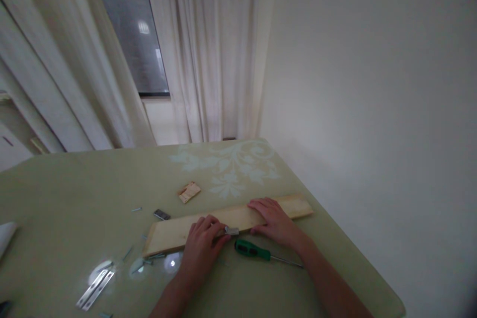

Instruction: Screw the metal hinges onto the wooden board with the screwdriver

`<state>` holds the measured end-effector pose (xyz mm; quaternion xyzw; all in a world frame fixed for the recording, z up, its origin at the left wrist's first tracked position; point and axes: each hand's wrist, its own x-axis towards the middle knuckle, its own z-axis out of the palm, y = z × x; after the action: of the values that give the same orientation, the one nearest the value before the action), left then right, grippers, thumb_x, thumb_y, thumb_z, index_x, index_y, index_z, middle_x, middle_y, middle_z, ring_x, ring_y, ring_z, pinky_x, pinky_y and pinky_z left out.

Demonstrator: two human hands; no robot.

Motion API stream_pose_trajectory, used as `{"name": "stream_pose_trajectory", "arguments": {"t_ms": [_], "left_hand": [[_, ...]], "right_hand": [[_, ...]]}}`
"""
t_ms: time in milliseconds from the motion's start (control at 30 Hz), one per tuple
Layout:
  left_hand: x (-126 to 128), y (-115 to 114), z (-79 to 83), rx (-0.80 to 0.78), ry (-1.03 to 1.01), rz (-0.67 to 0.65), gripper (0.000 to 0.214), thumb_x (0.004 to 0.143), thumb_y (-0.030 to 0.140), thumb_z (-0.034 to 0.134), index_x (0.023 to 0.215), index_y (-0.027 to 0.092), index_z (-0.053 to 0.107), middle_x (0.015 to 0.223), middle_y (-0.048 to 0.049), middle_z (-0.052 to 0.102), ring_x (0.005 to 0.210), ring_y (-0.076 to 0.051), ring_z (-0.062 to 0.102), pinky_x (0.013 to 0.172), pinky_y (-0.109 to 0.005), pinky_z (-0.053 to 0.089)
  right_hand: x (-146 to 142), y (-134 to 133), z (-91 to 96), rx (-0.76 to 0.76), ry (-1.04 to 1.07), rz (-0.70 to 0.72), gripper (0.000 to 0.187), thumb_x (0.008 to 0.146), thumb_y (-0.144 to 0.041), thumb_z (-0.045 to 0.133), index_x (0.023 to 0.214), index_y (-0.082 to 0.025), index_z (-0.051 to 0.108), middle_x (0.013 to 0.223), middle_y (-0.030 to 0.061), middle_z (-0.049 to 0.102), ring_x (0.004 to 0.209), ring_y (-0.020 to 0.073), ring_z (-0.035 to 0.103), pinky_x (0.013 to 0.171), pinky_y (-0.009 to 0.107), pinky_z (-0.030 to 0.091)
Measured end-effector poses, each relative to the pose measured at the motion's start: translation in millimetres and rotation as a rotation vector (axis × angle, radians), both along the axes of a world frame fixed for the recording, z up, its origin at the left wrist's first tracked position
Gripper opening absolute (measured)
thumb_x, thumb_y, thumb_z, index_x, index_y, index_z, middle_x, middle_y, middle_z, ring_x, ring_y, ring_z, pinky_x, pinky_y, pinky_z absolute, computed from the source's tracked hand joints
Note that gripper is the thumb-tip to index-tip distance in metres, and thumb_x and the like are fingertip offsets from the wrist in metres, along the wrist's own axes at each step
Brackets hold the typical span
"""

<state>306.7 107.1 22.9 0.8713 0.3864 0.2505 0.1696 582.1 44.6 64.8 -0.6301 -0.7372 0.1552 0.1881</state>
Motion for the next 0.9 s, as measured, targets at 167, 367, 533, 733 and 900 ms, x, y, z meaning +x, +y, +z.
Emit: {"name": "stream_pose_trajectory", "arguments": {"t_ms": [167, 367, 533, 733, 900], "left_hand": [[3.6, -0.9, -3.7, 0.035, -0.021, 0.024, 0.012, 0.098, 0.034, 0.075, 0.106, 0.027, 0.080, 0.108, -0.0061, 0.073, 0.102, -0.028, 0.065, 0.090, -0.043, 0.048], [5.7, -0.1, -6.0, 0.064, -0.034, 0.030, 0.010, 0.096, 0.033, 0.077, 0.102, 0.026, 0.080, 0.105, -0.0060, 0.074, 0.100, -0.028, 0.066, 0.089, -0.042, 0.050], [3.7, -2.3, -5.8, 0.073, -0.032, 0.019, 0.009, 0.097, 0.032, 0.075, 0.102, 0.025, 0.080, 0.106, -0.0066, 0.075, 0.100, -0.028, 0.066, 0.088, -0.043, 0.051], [0.3, 0.6, -13.3, 0.050, -0.055, 0.008, 0.016, 0.099, 0.040, 0.069, 0.103, 0.027, 0.080, 0.108, -0.0068, 0.076, 0.100, -0.029, 0.067, 0.091, -0.046, 0.054], [1.6, -5.3, 4.9, -0.004, -0.138, 0.002, 0.032, 0.097, 0.037, 0.069, 0.126, 0.026, 0.074, 0.122, -0.0093, 0.074, 0.114, -0.032, 0.065, 0.103, -0.054, 0.053]], "right_hand": [[0.0, 1.6, -0.6, -0.002, -0.005, -0.004, 0.059, 0.094, -0.044, 0.076, 0.148, -0.025, 0.062, 0.152, 0.0114, 0.063, 0.142, 0.0304, 0.053, 0.124, 0.048, 0.032], [0.1, -0.6, -5.0, 0.013, 0.014, -0.044, 0.064, 0.092, -0.046, 0.078, 0.150, -0.025, 0.061, 0.155, 0.0123, 0.061, 0.144, 0.0312, 0.052, 0.126, 0.051, 0.029], [0.3, -8.8, -12.6, 0.045, 0.058, -0.104, 0.061, 0.094, -0.045, 0.075, 0.149, -0.023, 0.062, 0.157, 0.0136, 0.060, 0.147, 0.0305, 0.051, 0.127, 0.050, 0.032], [-4.8, -16.9, -16.7, 0.081, 0.135, -0.118, 0.053, 0.098, -0.042, 0.070, 0.147, -0.023, 0.064, 0.152, 0.0141, 0.064, 0.144, 0.0305, 0.054, 0.125, 0.052, 0.037], [-14.5, -14.8, -6.3, 0.146, 0.230, -0.128, 0.048, 0.106, -0.046, 0.055, 0.149, -0.024, 0.062, 0.153, 0.0128, 0.063, 0.144, 0.0286, 0.055, 0.125, 0.051, 0.039]]}}
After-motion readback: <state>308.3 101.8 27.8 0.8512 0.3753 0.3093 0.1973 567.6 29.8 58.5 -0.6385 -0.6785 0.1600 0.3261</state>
